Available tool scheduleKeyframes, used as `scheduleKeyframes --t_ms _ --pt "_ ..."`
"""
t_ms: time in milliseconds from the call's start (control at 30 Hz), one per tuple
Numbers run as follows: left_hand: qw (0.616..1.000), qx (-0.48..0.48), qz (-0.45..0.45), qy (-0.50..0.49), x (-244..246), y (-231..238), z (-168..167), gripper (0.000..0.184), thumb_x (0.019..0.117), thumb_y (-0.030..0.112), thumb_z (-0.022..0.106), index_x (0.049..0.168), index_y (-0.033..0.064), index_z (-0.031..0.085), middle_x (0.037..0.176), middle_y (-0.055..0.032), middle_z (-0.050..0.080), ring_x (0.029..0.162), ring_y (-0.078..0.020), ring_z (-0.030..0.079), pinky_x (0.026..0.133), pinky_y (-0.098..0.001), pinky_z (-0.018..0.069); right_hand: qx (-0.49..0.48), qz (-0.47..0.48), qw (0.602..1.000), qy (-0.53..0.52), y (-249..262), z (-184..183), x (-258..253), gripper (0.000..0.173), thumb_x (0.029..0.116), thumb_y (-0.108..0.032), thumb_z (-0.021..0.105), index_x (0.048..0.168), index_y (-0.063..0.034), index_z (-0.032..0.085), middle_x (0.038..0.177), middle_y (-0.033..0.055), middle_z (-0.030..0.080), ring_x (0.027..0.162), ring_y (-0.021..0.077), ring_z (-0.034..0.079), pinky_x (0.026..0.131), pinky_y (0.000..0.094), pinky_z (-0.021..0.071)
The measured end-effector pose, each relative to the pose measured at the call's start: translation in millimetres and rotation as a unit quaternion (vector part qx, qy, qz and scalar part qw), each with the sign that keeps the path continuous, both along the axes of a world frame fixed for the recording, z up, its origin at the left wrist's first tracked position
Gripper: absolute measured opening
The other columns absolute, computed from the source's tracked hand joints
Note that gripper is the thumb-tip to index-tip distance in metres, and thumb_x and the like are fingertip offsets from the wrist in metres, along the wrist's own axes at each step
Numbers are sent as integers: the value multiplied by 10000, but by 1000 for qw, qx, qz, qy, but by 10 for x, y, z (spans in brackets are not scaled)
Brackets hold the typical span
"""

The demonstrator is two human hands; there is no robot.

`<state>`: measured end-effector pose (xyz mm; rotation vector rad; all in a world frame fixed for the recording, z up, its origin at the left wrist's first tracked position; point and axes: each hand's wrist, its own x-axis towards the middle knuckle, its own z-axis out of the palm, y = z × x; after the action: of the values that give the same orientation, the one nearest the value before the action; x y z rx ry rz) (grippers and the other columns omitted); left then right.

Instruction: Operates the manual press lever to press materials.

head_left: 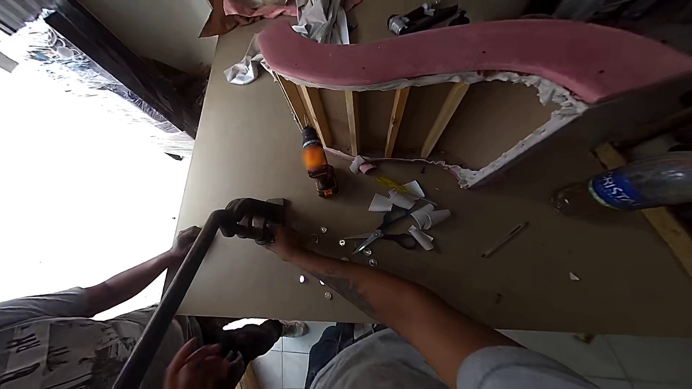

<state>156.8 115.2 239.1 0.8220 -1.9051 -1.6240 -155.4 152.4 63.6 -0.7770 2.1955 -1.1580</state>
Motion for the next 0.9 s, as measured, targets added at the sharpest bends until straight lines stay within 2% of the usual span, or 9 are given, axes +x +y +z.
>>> scheduleKeyframes --t_ms 100,233,333,433,533,600,733,833,900 --pt "976 -50 -69 -199 -221 285 -1164 341 989 166 666 1296 23 628 930 -75 750 729 -181 731 659 -393 651 -60 -36 997 15 84 59 131 242 903 -300 771 1067 -127 732 973 94 723 896 280 703 766 558 577" --pt "908 -192 -213 -306 -612 488 -2095 444 810 493 833 1068 161 691 924 65 714 845 -78 705 769 -335 633 -71 -89 993 29 -46 -153 232 279 864 -301 795 1087 -145 731 1005 55 723 905 225 703 788 515 590" --pt "845 -325 -266 -332 -899 479 -2285 552 754 638 787 1061 184 720 1036 5 682 1025 -176 651 932 -404 555 -100 -86 990 54 -100 -297 213 349 841 -289 841 1132 -132 729 1018 63 733 912 209 712 820 484 604" --pt "828 -365 -289 -312 -1171 339 -2353 401 892 528 677 1062 168 726 1059 -8 702 1040 -186 664 939 -396 553 -157 -143 976 52 -131 -493 280 309 825 -260 828 1104 -158 743 949 7 724 798 121 684 735 395 609" --pt "831 -384 -277 -293 -1382 201 -2350 372 947 474 615 1127 176 744 1104 -5 718 1076 -189 664 962 -402 542 -82 -151 983 55 -232 -391 328 353 808 -331 847 1090 -160 721 921 29 711 808 172 690 725 456 598" --pt "837 -389 -260 -283 -1455 149 -2394 342 947 447 604 1113 185 748 1095 3 719 1070 -181 663 962 -399 539 -70 -149 985 47 -187 -229 351 403 809 -325 878 1134 -148 719 973 69 725 876 216 710 765 504 597" --pt "868 -374 -262 -196 -1328 46 -2494 267 925 433 648 1023 219 775 1041 41 724 1053 -145 648 947 -385 532 -83 -180 978 68 -282 -404 364 270 805 -323 836 1000 -180 716 849 -14 690 763 121 670 699 413 592" --pt "897 -325 -280 -106 -949 -103 -2599 217 928 429 704 876 220 730 904 62 667 955 -122 625 884 -353 532 -71 -105 989 71 -135 -186 345 341 840 -314 854 1073 -106 715 881 69 716 796 199 705 726 464 600" --pt "933 -278 -225 -44 -906 -249 -2601 158 911 338 761 901 183 737 909 53 686 928 -97 649 865 -318 570 -91 -101 989 58 -140 -262 222 382 809 -299 875 1124 -139 731 912 35 735 816 148 708 757 415 614"
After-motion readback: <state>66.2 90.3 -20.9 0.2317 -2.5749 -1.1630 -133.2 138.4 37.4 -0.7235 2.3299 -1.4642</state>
